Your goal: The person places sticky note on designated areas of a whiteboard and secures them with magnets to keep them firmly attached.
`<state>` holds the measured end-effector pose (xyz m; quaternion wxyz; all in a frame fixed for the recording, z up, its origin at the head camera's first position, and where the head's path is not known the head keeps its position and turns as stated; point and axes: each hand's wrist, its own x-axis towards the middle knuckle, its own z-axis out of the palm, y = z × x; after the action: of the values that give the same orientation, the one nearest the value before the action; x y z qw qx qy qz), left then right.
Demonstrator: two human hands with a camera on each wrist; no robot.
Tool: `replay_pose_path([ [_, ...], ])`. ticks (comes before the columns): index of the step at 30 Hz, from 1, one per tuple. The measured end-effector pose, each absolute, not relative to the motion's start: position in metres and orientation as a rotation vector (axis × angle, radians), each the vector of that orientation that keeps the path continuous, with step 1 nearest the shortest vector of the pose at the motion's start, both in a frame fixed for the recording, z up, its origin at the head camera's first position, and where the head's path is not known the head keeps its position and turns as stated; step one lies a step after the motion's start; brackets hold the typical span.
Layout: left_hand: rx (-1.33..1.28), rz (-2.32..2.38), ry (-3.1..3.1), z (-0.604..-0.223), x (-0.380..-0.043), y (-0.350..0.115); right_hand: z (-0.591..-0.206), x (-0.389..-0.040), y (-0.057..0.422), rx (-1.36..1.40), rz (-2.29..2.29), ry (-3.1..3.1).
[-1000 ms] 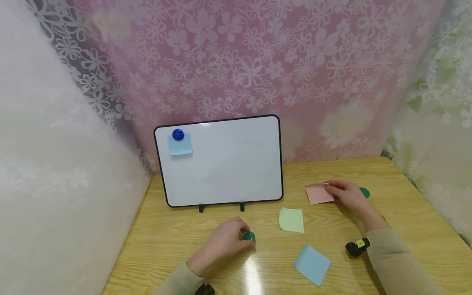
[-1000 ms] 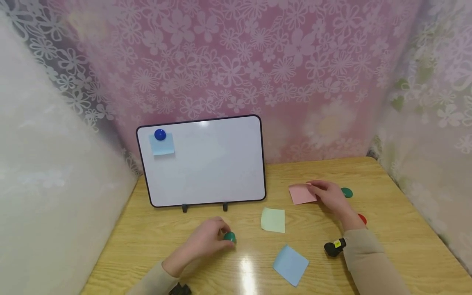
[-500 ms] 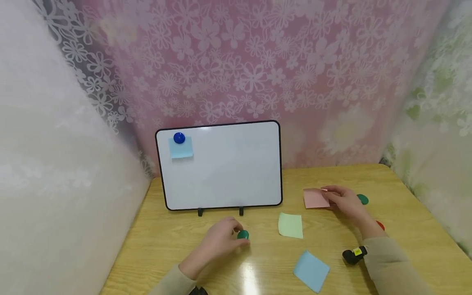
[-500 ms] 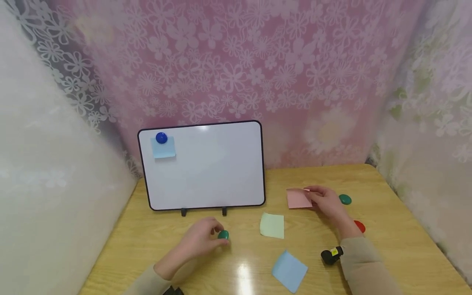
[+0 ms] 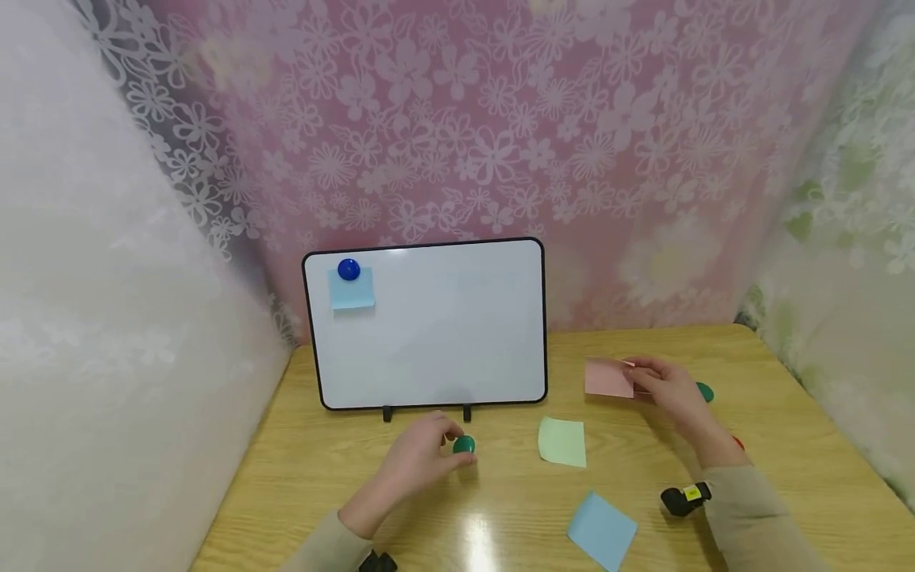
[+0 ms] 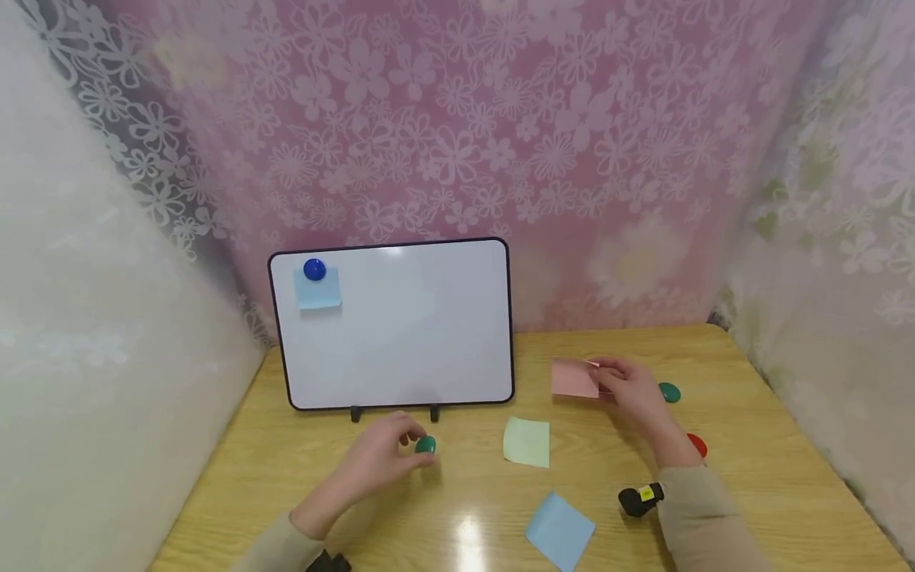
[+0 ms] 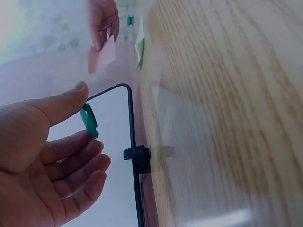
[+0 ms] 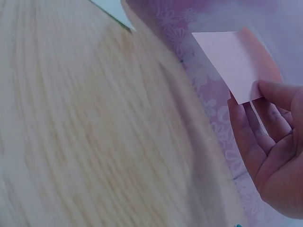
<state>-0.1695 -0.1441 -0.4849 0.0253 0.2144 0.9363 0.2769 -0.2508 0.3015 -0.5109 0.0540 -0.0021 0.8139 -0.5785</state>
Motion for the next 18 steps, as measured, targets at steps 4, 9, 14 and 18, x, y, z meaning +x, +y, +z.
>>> replay_pose_path([
  [4,0.644,0.855,2.912,-0.482,-0.172,-0.144,-0.503,-0.25,0.298,-0.025,-1.794,2.442],
  [9,0.664,0.861,2.928,-0.48,-0.173,-0.147,-0.498,-0.25,0.289,-0.017,-1.814,2.428],
  [14,0.678,0.911,2.944,-0.479,-0.175,-0.149,-0.495,-0.25,0.285,-0.027,-1.829,2.428],
  [18,0.677,0.933,2.952,-0.479,-0.176,-0.15,-0.492,-0.248,0.282,-0.029,-1.842,2.432],
])
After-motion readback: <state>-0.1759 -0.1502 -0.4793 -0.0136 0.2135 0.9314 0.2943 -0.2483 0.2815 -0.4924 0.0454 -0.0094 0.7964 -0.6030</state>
